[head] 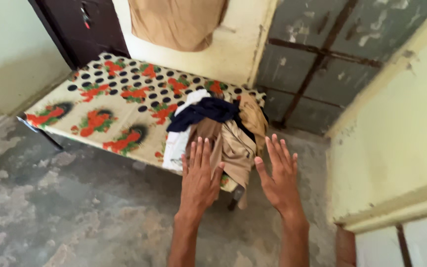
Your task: The person picks garments from a pile on a bed, unfolds them, and hangs them on wall-mounted hooks. They handle trousers and several shirts one at a time, placing each on a hook without using hangers.
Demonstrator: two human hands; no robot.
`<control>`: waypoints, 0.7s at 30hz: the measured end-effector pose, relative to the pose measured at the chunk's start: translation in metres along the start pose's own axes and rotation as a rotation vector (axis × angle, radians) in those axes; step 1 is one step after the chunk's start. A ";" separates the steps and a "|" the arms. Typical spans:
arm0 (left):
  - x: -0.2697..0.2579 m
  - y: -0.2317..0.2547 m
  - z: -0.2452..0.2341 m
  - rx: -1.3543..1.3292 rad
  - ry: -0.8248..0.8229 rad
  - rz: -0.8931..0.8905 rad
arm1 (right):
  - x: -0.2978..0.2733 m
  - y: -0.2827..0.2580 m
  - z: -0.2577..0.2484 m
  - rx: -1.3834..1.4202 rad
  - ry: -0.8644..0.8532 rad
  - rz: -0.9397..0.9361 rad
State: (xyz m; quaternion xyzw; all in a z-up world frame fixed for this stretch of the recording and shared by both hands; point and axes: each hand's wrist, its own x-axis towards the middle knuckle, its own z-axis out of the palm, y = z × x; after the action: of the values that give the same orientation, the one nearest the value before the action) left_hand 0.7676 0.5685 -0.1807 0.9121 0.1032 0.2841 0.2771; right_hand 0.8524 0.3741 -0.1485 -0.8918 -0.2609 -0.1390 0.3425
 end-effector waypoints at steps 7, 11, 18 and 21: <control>0.059 -0.059 -0.003 -0.018 -0.030 -0.022 | 0.064 -0.024 0.052 -0.013 -0.007 0.008; 0.088 -0.087 -0.009 0.030 -0.114 -0.032 | 0.094 -0.042 0.087 0.011 0.007 0.035; 0.119 -0.121 -0.010 0.013 -0.093 -0.015 | 0.133 -0.062 0.123 0.007 -0.007 -0.011; 0.132 -0.135 -0.009 0.039 -0.092 -0.012 | 0.147 -0.065 0.133 0.045 0.036 -0.011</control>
State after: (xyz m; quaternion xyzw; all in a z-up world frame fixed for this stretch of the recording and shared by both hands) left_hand 0.8663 0.7298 -0.1899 0.9288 0.1013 0.2380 0.2655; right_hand 0.9470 0.5602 -0.1474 -0.8798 -0.2626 -0.1510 0.3663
